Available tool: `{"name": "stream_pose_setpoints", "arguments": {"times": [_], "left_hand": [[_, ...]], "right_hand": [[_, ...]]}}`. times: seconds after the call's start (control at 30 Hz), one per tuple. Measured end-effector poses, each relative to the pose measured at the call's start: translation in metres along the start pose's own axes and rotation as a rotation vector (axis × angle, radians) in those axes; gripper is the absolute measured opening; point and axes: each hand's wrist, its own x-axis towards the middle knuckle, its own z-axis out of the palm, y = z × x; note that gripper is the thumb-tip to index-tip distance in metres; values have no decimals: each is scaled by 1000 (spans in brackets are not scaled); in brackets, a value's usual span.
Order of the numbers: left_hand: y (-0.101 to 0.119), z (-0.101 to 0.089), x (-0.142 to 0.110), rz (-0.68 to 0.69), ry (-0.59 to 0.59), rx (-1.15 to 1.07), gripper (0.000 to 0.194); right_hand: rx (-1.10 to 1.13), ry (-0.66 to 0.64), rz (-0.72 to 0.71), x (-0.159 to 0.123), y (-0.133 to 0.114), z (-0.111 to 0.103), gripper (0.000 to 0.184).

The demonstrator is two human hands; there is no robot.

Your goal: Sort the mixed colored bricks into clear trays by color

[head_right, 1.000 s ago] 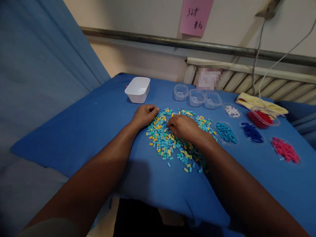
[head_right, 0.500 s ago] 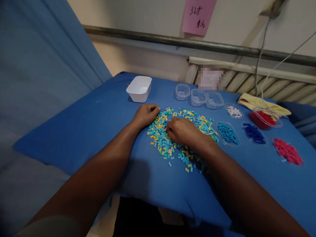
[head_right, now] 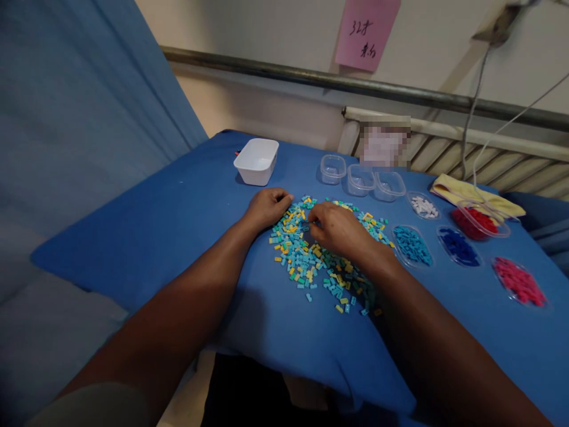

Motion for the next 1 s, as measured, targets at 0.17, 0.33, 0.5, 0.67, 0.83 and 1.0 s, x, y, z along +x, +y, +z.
{"name": "stream_pose_setpoints", "arguments": {"times": [0.17,0.33,0.5,0.67,0.83,1.0], "left_hand": [[-1,1,0,8,5,-6,35],[-1,2,-1,25,-4,-36,37],[-1,2,-2,20,11,-31,37],[-1,2,-2,20,8,-22,36],[-2,3,-1,14,11,-12,35],[-1,2,-1,21,13,-14,36]], "right_hand": [[-14,-84,-132,24,1,9,21],[-55,-192,-141,29,5,10,21],[-113,-270,7,24,8,2,24],[-16,-207,-2,25,8,5,25],[-38,-214,7,30,7,8,39],[-24,-286,4,31,6,1,31]]}}
